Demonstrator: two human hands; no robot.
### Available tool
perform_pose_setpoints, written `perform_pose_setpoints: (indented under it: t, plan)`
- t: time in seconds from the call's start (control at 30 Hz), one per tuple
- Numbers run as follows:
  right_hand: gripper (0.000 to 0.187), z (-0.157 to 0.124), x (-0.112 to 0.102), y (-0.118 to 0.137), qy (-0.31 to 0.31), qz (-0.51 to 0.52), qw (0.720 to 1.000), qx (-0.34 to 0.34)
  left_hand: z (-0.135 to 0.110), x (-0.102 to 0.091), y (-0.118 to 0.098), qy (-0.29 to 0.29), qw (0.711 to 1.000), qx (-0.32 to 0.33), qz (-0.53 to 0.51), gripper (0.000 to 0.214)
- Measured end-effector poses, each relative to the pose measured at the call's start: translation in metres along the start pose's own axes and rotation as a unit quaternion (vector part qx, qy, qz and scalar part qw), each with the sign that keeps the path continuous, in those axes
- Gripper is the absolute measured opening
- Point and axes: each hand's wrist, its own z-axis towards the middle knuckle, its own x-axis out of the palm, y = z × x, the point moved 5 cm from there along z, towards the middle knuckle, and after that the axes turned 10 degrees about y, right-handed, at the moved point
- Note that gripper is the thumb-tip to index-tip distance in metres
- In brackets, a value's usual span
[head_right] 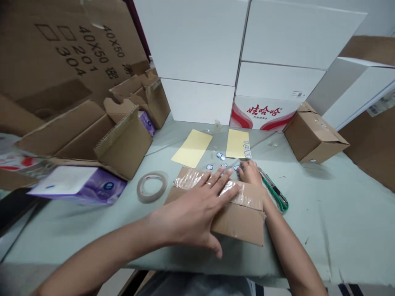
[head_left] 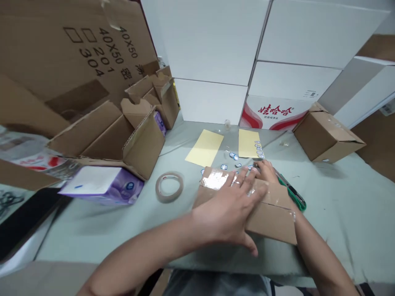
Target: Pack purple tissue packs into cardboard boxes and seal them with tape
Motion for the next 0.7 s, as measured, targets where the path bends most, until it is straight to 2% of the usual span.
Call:
perform_pose_setpoints:
  t: [0.07,0.13,0.2,0.3,0.4,0.5,0.6,0.67,0.7]
  plan:
    - [0.033,0.005,0.004,0.001,0.006,0.012,1.000,0.001,0.018,0.006,0.002,0.023,0.999,-0.010,0.028,0.123]
    - [0.033,0.007,0.007,0.001,0.006,0.032,0.999,0.010,0.023,0.003,0.005,0.013,0.999,0.002,0.038,0.112]
    - [0.034,0.009,0.009,0.000,-0.002,0.061,0.998,0.020,0.016,-0.007,0.010,-0.002,0.999,0.041,0.020,0.102]
    - [0.031,0.009,0.002,-0.002,-0.030,0.122,0.992,0.031,-0.013,-0.029,0.027,-0.014,0.996,0.080,-0.046,0.107]
    - [0.027,0.002,-0.027,-0.003,-0.074,0.193,0.978,0.042,-0.049,-0.043,0.060,-0.027,0.991,0.052,-0.121,0.114]
    - [0.031,-0.027,-0.074,0.011,-0.106,0.260,0.959,0.022,-0.074,-0.043,0.090,-0.002,0.979,0.034,-0.202,0.117]
    - [0.027,-0.073,-0.122,0.049,-0.079,0.309,0.945,-0.072,-0.083,-0.040,0.106,0.015,0.967,0.058,-0.246,0.114]
    - [0.016,-0.104,-0.140,0.092,0.022,0.300,0.924,-0.236,-0.083,-0.040,0.113,0.019,0.964,0.080,-0.251,0.111]
    - [0.013,-0.117,-0.144,0.110,0.061,0.277,0.914,-0.291,-0.082,-0.040,0.116,0.021,0.964,0.090,-0.249,0.110]
